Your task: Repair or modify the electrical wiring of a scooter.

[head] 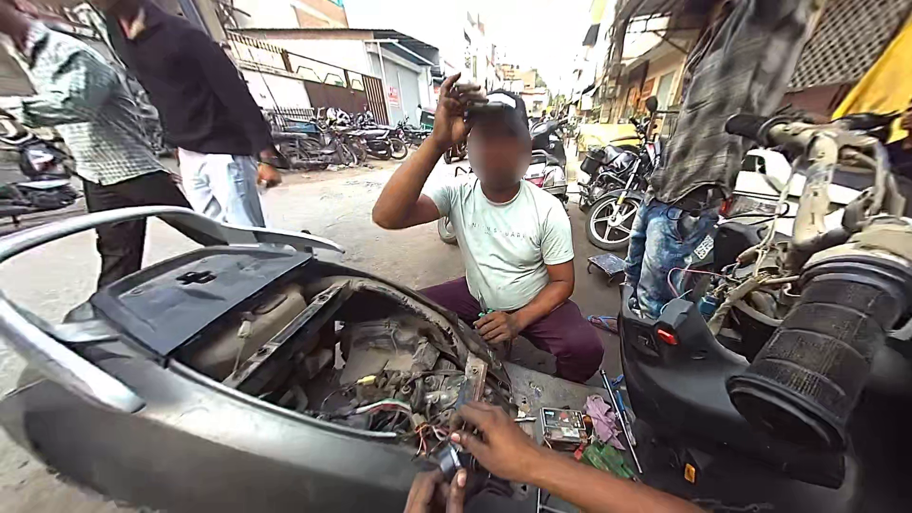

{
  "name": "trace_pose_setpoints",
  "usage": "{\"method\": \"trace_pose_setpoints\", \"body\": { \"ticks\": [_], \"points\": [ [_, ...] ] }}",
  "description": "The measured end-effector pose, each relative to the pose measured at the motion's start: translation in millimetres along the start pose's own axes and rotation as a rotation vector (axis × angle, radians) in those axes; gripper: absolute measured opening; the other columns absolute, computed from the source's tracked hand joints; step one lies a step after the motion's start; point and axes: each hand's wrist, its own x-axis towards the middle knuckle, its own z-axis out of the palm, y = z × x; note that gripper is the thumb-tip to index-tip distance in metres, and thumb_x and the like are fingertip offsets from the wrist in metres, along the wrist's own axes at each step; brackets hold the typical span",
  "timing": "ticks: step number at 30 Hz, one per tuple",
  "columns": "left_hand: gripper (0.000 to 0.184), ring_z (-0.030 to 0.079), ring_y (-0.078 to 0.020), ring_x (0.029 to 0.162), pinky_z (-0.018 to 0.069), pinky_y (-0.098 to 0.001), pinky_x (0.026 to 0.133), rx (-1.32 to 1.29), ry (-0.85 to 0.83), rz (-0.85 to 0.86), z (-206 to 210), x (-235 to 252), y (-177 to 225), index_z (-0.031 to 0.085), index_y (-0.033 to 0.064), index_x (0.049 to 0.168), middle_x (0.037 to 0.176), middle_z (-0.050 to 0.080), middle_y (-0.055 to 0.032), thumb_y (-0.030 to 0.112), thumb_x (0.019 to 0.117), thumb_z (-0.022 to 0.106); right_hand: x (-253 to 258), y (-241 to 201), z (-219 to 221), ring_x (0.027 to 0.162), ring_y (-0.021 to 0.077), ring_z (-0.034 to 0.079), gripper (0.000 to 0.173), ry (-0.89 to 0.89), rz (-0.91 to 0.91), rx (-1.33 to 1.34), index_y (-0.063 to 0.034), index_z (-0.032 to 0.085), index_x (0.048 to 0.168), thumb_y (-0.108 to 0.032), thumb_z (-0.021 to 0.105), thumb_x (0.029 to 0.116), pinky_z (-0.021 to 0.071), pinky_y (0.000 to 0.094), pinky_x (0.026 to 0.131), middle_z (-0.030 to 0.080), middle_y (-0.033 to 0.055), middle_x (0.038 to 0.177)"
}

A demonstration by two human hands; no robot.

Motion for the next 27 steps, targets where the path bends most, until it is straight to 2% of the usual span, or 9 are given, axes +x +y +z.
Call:
{"method": "trace_pose_setpoints", "body": {
  "ticks": [3,5,8,10,15,20,25,27],
  "points": [
    [0.024,0.056,-0.0061,0.069,0.0515,-0.0215,0.064,0.067,0.004,0.005,-6,-7,-1,0.071,-0.0027,0.096,0.083,0.061,-0.0054,0.021,0.0942,0.07,-3,-5,1,0.088,0.0192,0.066,0.025,-0.049,0.012,0.057,-0.006,0.068,0.115,-0.025,0.056,0.1044,0.0564,0.0368,0.081,0.067,0.0117,0.108],
    [0.024,0.058,-0.0096,0.071,0.0529,-0.0247,0.066,0.133,-0.04,0.037,-8,-4,-4,0.072,-0.0023,0.095,0.084,0.062,-0.0074,0.021,0.0937,0.07,-3,-8,-1,0.089,0.018,0.065,0.028,-0.069,0.023,0.072,-0.0068,0.07,0.116,-0.028,0.056,0.1049,0.0561,0.0351,0.081,0.067,0.0114,0.109],
    [0.024,0.06,-0.0135,0.073,0.0541,-0.0286,0.068,0.165,-0.128,0.052,-15,-3,-9,0.071,-0.0021,0.095,0.086,0.063,-0.0098,0.021,0.0938,0.071,-1,-8,-2,0.094,0.0189,0.068,0.028,-0.102,0.117,0.059,-0.006,0.072,0.114,-0.026,0.056,0.1043,0.0558,0.0367,0.088,0.07,0.0118,0.108],
    [0.023,0.059,-0.0146,0.074,0.0538,-0.0301,0.069,0.17,-0.155,0.039,-18,-2,-11,0.072,-0.0021,0.095,0.087,0.063,-0.01,0.021,0.0932,0.072,5,-7,-5,0.096,0.0209,0.068,0.027,-0.187,0.12,0.025,-0.0054,0.072,0.114,-0.024,0.055,0.1044,0.0546,0.039,0.091,0.07,0.0127,0.108],
    [0.021,0.059,-0.009,0.075,0.0533,-0.0263,0.069,0.18,-0.103,0.017,-7,-6,-12,0.073,0.0057,0.093,0.086,0.063,-0.0017,0.027,0.0911,0.071,13,-11,-23,0.107,0.0239,0.066,0.027,-0.36,0.062,-0.109,-0.0055,0.07,0.118,-0.022,0.051,0.1063,0.0518,0.0436,0.1,0.069,0.0131,0.114],
    [0.021,0.059,-0.0053,0.073,0.0536,-0.0225,0.066,0.192,-0.107,0.026,-3,-8,-16,0.074,0.0113,0.094,0.087,0.063,0.0032,0.032,0.0908,0.07,10,-10,-25,0.1,0.0232,0.066,0.025,-0.374,-0.01,-0.234,-0.0065,0.067,0.113,-0.024,0.05,0.1069,0.0541,0.0435,0.092,0.065,0.011,0.107],
    [0.02,0.059,-0.0054,0.073,0.0539,-0.0227,0.066,0.199,-0.126,0.026,-3,-7,-17,0.074,0.0114,0.095,0.088,0.063,0.0027,0.03,0.0913,0.069,13,-6,-30,0.098,0.0188,0.066,0.027,-0.389,0.034,-0.109,-0.0056,0.07,0.113,-0.027,0.055,0.1058,0.0543,0.0377,0.093,0.068,0.0103,0.108],
    [0.021,0.059,-0.0061,0.073,0.0536,-0.0231,0.066,0.213,-0.141,0.03,-3,-8,-16,0.074,0.0107,0.095,0.087,0.062,0.0021,0.031,0.0913,0.07,14,-7,-30,0.098,0.0213,0.066,0.025,-0.414,0.021,-0.148,-0.0038,0.069,0.111,-0.023,0.054,0.1061,0.053,0.0397,0.093,0.068,0.0117,0.104]
  ]
}}
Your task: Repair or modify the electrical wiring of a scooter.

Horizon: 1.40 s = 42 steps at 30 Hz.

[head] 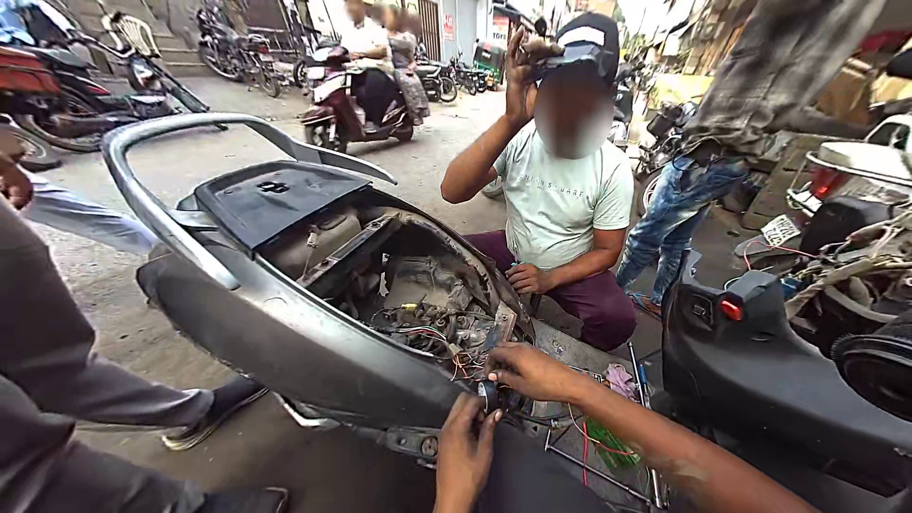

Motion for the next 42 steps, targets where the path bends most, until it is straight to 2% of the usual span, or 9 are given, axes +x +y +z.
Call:
{"method": "trace_pose_setpoints", "body": {
  "ticks": [6,12,16,19,23,29,33,39,42],
  "points": [
    [0.024,0.054,-0.0046,0.063,0.0488,-0.0219,0.059,-0.099,0.044,-0.071,4,1,6,0.072,0.0117,0.09,0.079,0.06,0.0053,0.036,0.0898,0.071,2,4,2,0.105,0.0275,0.064,0.025,-0.008,-0.01,-0.161,-0.0041,0.063,0.116,-0.022,0.047,0.1086,0.0531,0.0451,0.095,0.063,0.0143,0.11],
    [0.015,0.048,-0.0081,0.045,0.0424,-0.0216,0.042,-0.728,0.059,-0.315,0,3,17,0.066,0.001,0.092,0.06,0.055,-0.0006,0.014,0.0959,0.062,-6,13,17,0.101,0.0262,0.065,0.029,0.143,-0.053,-0.192,-0.0064,0.063,0.114,-0.028,0.045,0.1096,0.0548,0.0433,0.09,0.063,0.0128,0.106],
    [0.03,0.054,-0.0087,0.05,0.0481,-0.0219,0.046,-1.111,0.119,-0.353,-2,3,17,0.062,-0.0027,0.117,0.07,0.06,-0.0062,0.023,0.1014,0.057,-15,15,28,0.098,0.0249,0.066,0.028,0.258,-0.102,-0.249,-0.0081,0.064,0.112,-0.029,0.045,0.1098,0.0571,0.041,0.085,0.063,0.0117,0.104],
    [0.056,0.063,-0.0139,0.063,0.0506,-0.0228,0.049,-0.95,0.129,-0.221,-1,7,16,0.048,-0.0101,0.141,0.099,0.07,-0.0162,0.017,0.0959,0.066,-16,15,33,0.095,0.0232,0.066,0.028,0.335,-0.154,-0.27,-0.0081,0.065,0.11,-0.028,0.046,0.1098,0.0581,0.0391,0.082,0.064,0.0107,0.101],
    [0.044,0.07,-0.013,0.081,0.0593,-0.0241,0.062,-0.458,0.219,-0.15,4,6,8,0.059,-0.0052,0.135,0.126,0.065,-0.0162,0.023,0.1004,0.057,-15,13,40,0.1,0.0253,0.066,0.03,0.318,-0.151,-0.271,-0.007,0.065,0.112,-0.03,0.045,0.1102,0.0576,0.04,0.086,0.064,0.0125,0.104],
    [0.036,0.066,-0.0117,0.065,0.0573,-0.0289,0.057,-0.282,0.161,-0.173,-2,18,2,0.066,-0.0079,0.11,0.088,0.068,-0.0111,0.018,0.1089,0.04,-13,5,46,0.103,0.0309,0.067,0.023,0.356,-0.253,-0.267,-0.0028,0.066,0.11,-0.021,0.051,0.1075,0.0582,0.0421,0.09,0.066,0.0175,0.107],
    [0.038,0.065,-0.0143,0.07,0.0579,-0.0324,0.069,-0.124,0.154,-0.153,-8,29,-6,0.068,-0.0043,0.091,0.081,0.065,-0.0112,0.026,0.1066,0.05,-11,7,47,0.102,0.0318,0.067,0.022,0.332,-0.3,-0.238,-0.0015,0.065,0.108,-0.018,0.051,0.1074,0.0574,0.0418,0.09,0.065,0.0181,0.105],
    [0.042,0.064,-0.0209,0.082,0.0548,-0.0379,0.079,-0.076,0.127,-0.098,-10,42,-20,0.07,-0.004,0.086,0.087,0.065,-0.015,0.029,0.1054,0.053,-8,10,46,0.104,0.0314,0.066,0.024,0.303,-0.283,-0.119,-0.0005,0.064,0.112,-0.019,0.05,0.1087,0.0564,0.0418,0.092,0.064,0.0195,0.109],
    [0.04,0.062,-0.0121,0.073,0.0562,-0.0288,0.068,-0.192,0.173,-0.12,-6,43,-18,0.068,-0.005,0.09,0.087,0.063,-0.0113,0.026,0.1065,0.05,-8,7,47,0.105,0.0295,0.066,0.022,0.307,-0.215,-0.04,-0.0036,0.064,0.118,-0.02,0.056,0.1053,0.0574,0.0425,0.09,0.062,0.0186,0.119]
  ]
}}
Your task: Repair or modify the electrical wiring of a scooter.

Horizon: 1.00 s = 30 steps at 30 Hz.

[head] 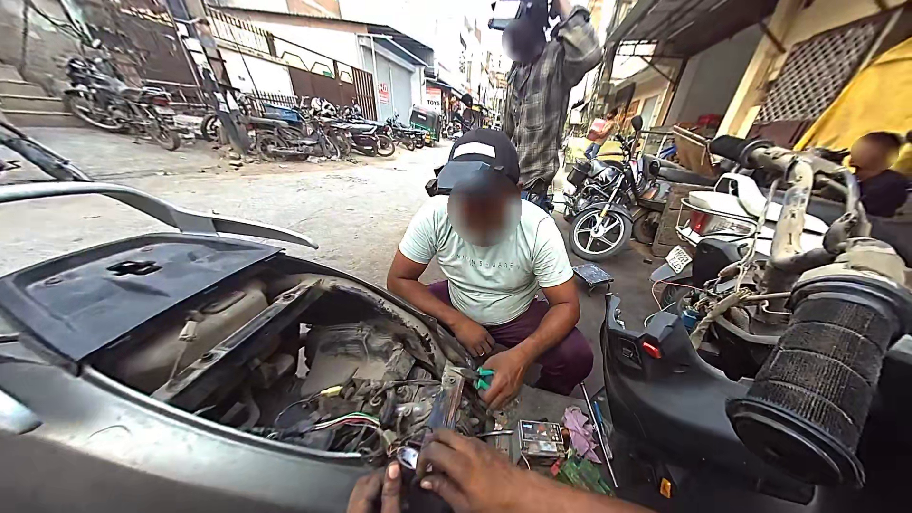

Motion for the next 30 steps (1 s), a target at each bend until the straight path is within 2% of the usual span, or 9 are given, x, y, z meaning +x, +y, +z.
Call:
{"method": "trace_pose_setpoints", "body": {
  "ticks": [4,9,12,14,18,21,23,26,30],
  "points": [
    [0.035,0.056,-0.0073,0.052,0.0539,-0.0245,0.05,-0.214,0.004,-0.071,2,-1,9,0.063,-0.0024,0.089,0.078,0.06,-0.0037,0.022,0.1077,0.046,-5,-2,12,0.102,0.0276,0.066,0.028,0.09,0.15,-0.009,-0.0057,0.062,0.122,-0.021,0.067,0.0988,0.0592,0.0417,0.085,0.058,0.0185,0.129],
    [0.038,0.059,-0.009,0.055,0.0556,-0.0264,0.053,-0.151,0.011,-0.094,-3,-1,8,0.062,-0.0044,0.092,0.08,0.06,-0.0059,0.022,0.1092,0.042,3,5,30,0.1,0.0278,0.067,0.017,0.227,0.109,-0.036,-0.0057,0.066,0.115,-0.011,0.063,0.0987,0.0602,0.0402,0.082,0.061,0.0186,0.121],
    [0.036,0.06,-0.0074,0.056,0.056,-0.0255,0.054,-0.19,0.026,-0.104,-3,0,7,0.06,-0.0021,0.092,0.076,0.06,-0.0015,0.02,0.1096,0.037,8,11,35,0.102,0.0279,0.068,0.017,0.29,0.055,-0.085,-0.0056,0.068,0.114,-0.006,0.057,0.1001,0.0605,0.0388,0.083,0.063,0.018,0.117],
    [0.035,0.06,-0.0069,0.054,0.0556,-0.0251,0.052,-0.253,-0.001,-0.124,-4,0,7,0.059,0.0008,0.092,0.072,0.062,0.0015,0.019,0.11,0.035,11,15,36,0.102,0.0273,0.068,0.017,0.321,0.08,-0.111,-0.0065,0.069,0.112,-0.007,0.058,0.0991,0.0602,0.0386,0.084,0.065,0.0167,0.115],
    [0.033,0.057,-0.0064,0.055,0.0536,-0.0227,0.05,-0.267,-0.068,-0.108,-2,3,9,0.061,-0.0008,0.091,0.084,0.06,-0.0024,0.018,0.1083,0.04,20,14,32,0.093,0.0262,0.07,0.015,0.369,0.222,-0.13,-0.0075,0.069,0.11,-0.011,0.06,0.0976,0.061,0.0403,0.074,0.065,0.0161,0.115],
    [0.034,0.059,-0.0094,0.06,0.0536,-0.0243,0.052,-0.185,-0.059,-0.169,-2,2,12,0.066,-0.0008,0.093,0.089,0.061,-0.0059,0.021,0.1055,0.043,17,12,29,0.091,0.0238,0.071,0.022,0.353,0.346,-0.12,-0.0063,0.07,0.114,-0.021,0.062,0.0995,0.0613,0.0436,0.079,0.068,0.0135,0.112],
    [0.034,0.059,-0.0104,0.059,0.0528,-0.0248,0.052,-0.175,-0.037,-0.184,-5,4,7,0.068,0.0014,0.089,0.084,0.063,-0.005,0.021,0.1045,0.045,15,11,30,0.088,0.0218,0.069,0.02,0.325,0.406,-0.022,-0.0068,0.069,0.11,-0.023,0.065,0.0981,0.0604,0.0439,0.078,0.067,0.0101,0.104],
    [0.035,0.057,-0.0116,0.057,0.0516,-0.0251,0.05,-0.238,-0.037,-0.229,-5,2,8,0.068,0.003,0.086,0.082,0.062,-0.005,0.021,0.1063,0.046,7,2,33,0.083,0.0174,0.068,0.011,0.386,0.54,0.256,-0.0063,0.067,0.105,-0.009,0.068,0.0938,0.0614,0.0377,0.076,0.067,0.0073,0.101],
    [0.033,0.058,-0.0112,0.058,0.0515,-0.0251,0.052,-0.186,-0.03,-0.211,1,-1,5,0.067,0.0051,0.083,0.083,0.062,-0.0044,0.023,0.1048,0.05,1,-11,36,0.077,0.0221,0.07,0.016,0.475,0.718,0.834,-0.0014,0.063,0.113,-0.005,0.049,0.1037,0.0613,0.0381,0.071,0.069,0.0129,0.099]
  ]
}}
